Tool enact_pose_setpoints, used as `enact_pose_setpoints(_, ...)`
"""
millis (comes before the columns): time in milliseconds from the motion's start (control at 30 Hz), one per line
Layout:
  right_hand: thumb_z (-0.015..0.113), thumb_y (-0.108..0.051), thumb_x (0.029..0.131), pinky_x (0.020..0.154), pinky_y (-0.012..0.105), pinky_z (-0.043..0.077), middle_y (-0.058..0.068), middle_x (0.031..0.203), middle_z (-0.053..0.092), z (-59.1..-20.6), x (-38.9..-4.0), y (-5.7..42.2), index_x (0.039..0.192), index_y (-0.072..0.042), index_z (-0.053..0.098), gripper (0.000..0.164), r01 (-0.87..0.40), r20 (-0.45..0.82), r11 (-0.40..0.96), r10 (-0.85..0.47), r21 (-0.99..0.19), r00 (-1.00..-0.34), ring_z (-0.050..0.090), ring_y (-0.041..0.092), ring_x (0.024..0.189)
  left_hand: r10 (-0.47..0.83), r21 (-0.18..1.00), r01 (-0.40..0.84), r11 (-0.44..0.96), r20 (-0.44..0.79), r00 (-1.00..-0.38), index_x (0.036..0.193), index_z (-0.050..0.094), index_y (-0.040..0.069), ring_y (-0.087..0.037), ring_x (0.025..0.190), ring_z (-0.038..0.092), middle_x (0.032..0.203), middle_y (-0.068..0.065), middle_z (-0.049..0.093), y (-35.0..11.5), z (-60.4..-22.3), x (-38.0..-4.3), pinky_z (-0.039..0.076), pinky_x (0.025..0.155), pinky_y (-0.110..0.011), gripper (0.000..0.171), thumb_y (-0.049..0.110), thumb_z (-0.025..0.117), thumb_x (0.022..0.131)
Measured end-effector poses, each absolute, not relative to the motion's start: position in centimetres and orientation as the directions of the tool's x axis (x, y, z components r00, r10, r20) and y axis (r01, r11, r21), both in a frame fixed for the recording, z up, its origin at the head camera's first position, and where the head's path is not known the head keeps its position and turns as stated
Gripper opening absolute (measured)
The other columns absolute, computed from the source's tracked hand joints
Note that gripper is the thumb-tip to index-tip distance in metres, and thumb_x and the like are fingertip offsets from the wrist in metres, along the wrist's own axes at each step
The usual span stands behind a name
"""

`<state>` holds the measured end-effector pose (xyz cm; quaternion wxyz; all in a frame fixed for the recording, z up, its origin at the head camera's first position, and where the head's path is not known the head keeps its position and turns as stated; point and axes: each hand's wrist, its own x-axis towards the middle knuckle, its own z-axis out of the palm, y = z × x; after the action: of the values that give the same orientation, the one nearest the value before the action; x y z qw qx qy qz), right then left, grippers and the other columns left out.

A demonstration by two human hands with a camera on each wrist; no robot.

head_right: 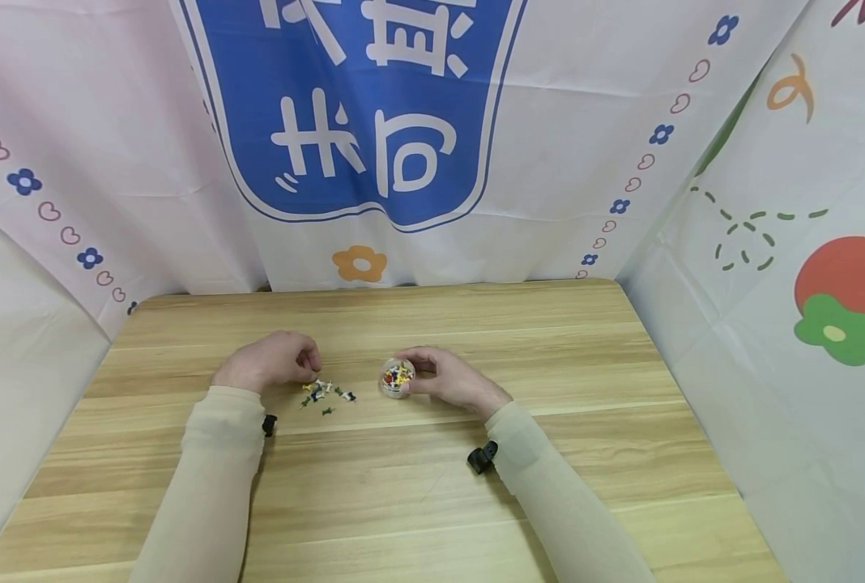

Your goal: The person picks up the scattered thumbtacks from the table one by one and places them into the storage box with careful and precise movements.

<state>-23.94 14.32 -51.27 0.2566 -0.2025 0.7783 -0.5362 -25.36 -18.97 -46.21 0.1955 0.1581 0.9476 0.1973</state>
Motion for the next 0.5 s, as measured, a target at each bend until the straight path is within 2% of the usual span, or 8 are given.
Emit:
enact_pose_setpoints(233, 0.076, -0.015, 0.094, 0.114, 0.041, 0.040, -0.001, 0.147, 0.058, -51.19, -23.92, 14.31, 0.148, -0.022, 0.057, 0.057, -0.044, -0.187, 0.356, -0.588, -0.934, -0.787, 0.049, 0.017, 0.138, 0.363, 0.412, 0.220, 0.884, -0.310, -0.879, 0.090, 0.071, 0.014, -0.019, 0.081, 0.058, 0.087, -0.001, 0.066, -19.04, -46.88, -25.73, 0.050, 0.075, -0.037, 0.007, 0.009, 0.075, 0.090)
enact_pose_setpoints(500, 0.076, -0.016, 0.094, 0.114, 0.041, 0.040, -0.002, 0.147, 0.058, -51.18, -23.94, 14.36, 0.147, -0.023, 0.057, 0.057, -0.040, -0.191, 0.358, -0.586, -0.933, -0.787, 0.049, 0.017, 0.138, 0.376, 0.396, 0.250, 0.884, -0.282, -0.883, 0.093, 0.071, 0.011, -0.019, 0.081, 0.057, 0.089, -0.001, 0.066, -18.61, -46.67, -25.58, 0.050, 0.076, -0.038, 0.007, 0.005, 0.068, 0.091)
